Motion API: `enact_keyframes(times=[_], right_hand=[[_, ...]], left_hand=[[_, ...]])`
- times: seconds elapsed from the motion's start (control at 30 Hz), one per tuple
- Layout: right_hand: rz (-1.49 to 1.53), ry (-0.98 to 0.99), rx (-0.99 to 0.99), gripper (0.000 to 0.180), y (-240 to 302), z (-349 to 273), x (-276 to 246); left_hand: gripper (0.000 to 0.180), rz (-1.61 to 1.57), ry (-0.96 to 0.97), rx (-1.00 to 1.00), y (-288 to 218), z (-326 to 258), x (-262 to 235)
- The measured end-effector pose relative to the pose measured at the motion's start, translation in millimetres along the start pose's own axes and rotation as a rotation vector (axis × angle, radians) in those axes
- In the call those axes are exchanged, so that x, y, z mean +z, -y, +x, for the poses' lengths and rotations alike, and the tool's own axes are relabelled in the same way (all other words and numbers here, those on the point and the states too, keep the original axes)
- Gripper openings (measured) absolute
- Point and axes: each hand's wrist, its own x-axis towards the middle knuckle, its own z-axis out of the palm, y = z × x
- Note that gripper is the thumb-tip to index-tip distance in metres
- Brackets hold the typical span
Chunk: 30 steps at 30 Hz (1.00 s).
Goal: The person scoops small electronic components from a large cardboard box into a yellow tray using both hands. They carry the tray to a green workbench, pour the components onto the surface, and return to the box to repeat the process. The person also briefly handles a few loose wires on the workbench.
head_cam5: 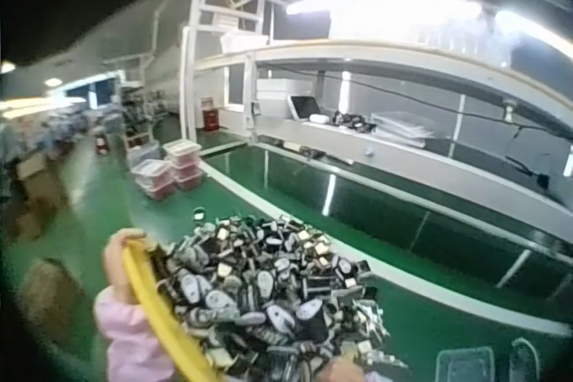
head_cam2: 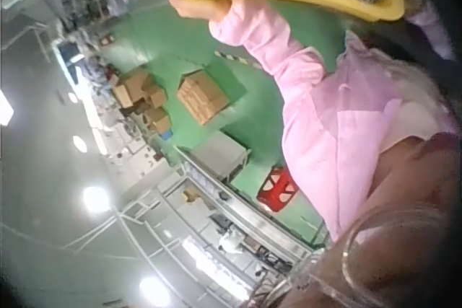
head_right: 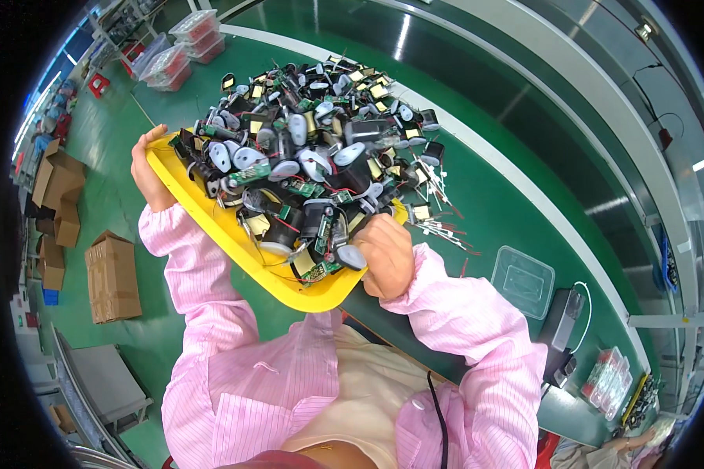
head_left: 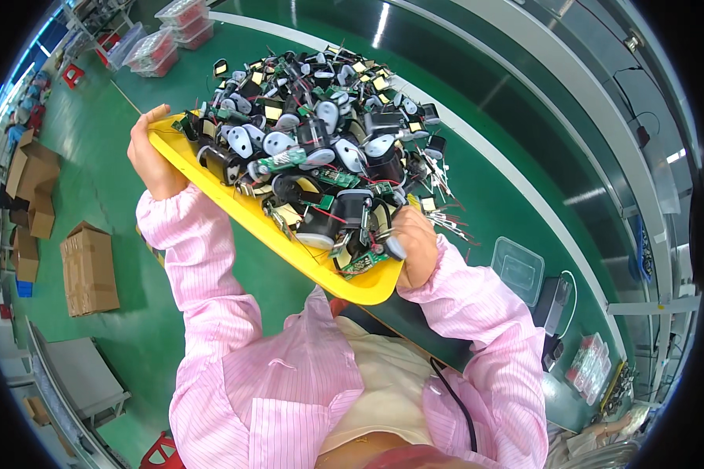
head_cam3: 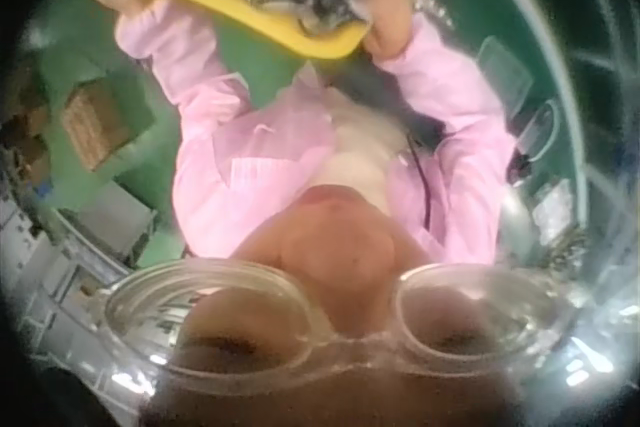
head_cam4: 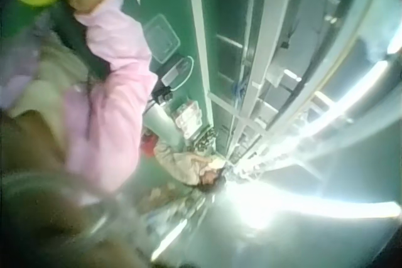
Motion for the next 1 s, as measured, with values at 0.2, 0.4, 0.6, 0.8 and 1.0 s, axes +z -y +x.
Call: enact_keyframes(times=[0.2,0.4,0.6,0.8,1.0], right_hand=[[-0.009,-0.021,0.068,0.020,4.5,3.9,6.5],[-0.071,-0.086,0.074,0.023,1.0,7.0,10.0],[-0.076,-0.166,0.126,0.015,4.3,13.1,7.5],[-0.134,-0.218,0.436,0.012,6.9,14.9,11.1],[-0.028,-0.500,0.556,0.034,7.4,30.8,14.1]], left_hand=[[0.052,-0.584,0.039,-0.027,73.2,-23.7,-4.8],[0.048,-1.073,0.198,-0.355,146.4,-59.6,-0.4],[0.045,-1.021,0.280,-0.504,171.4,-75.5,4.2],[0.044,-0.491,0.218,-0.314,196.0,-58.6,33.7],[0.043,0.715,-0.187,0.233,181.6,-41.0,29.7]])
